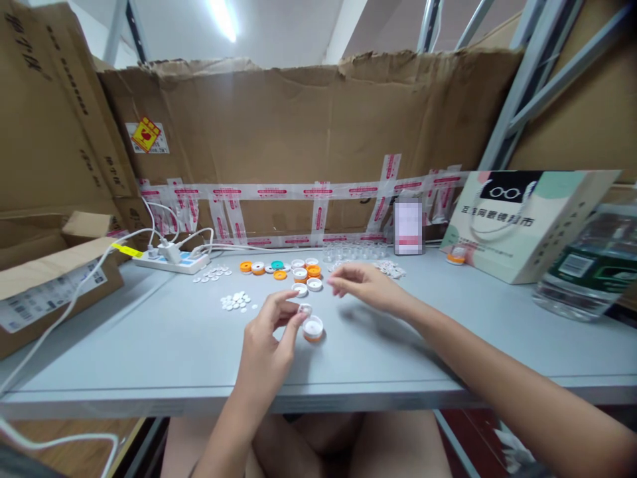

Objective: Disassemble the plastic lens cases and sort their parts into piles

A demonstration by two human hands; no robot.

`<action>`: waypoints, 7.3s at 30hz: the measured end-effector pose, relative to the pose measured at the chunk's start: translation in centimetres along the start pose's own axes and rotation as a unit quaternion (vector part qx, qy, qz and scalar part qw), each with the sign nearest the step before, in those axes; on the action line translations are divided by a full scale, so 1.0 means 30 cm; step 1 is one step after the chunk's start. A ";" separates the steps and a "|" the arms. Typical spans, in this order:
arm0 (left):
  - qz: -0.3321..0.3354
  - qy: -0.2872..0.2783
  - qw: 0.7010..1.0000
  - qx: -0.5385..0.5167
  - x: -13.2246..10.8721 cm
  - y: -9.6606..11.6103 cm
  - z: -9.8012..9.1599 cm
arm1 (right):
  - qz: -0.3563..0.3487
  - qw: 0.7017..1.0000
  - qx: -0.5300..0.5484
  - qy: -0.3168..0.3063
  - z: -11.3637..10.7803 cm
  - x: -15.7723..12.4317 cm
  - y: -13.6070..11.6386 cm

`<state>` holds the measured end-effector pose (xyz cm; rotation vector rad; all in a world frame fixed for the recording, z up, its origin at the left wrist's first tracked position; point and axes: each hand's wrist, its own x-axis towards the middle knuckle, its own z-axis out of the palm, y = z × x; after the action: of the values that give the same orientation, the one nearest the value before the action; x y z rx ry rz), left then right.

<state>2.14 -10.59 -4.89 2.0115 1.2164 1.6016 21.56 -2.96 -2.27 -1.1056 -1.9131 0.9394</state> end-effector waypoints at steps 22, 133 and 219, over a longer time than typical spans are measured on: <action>0.213 0.060 0.959 0.175 -0.012 -0.030 0.028 | 0.000 0.978 0.202 -0.043 0.144 -0.082 -0.076; 0.109 -0.021 0.980 0.165 -0.012 -0.031 0.015 | -0.036 0.989 0.114 -0.081 0.037 0.024 0.030; -0.087 -0.204 0.969 0.105 -0.008 -0.014 -0.001 | -0.117 0.962 -0.083 -0.233 0.091 -0.003 0.019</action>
<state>1.94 -10.54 -5.32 2.1473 1.3911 0.9470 19.49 -3.45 -4.07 -0.7649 -2.4819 0.9793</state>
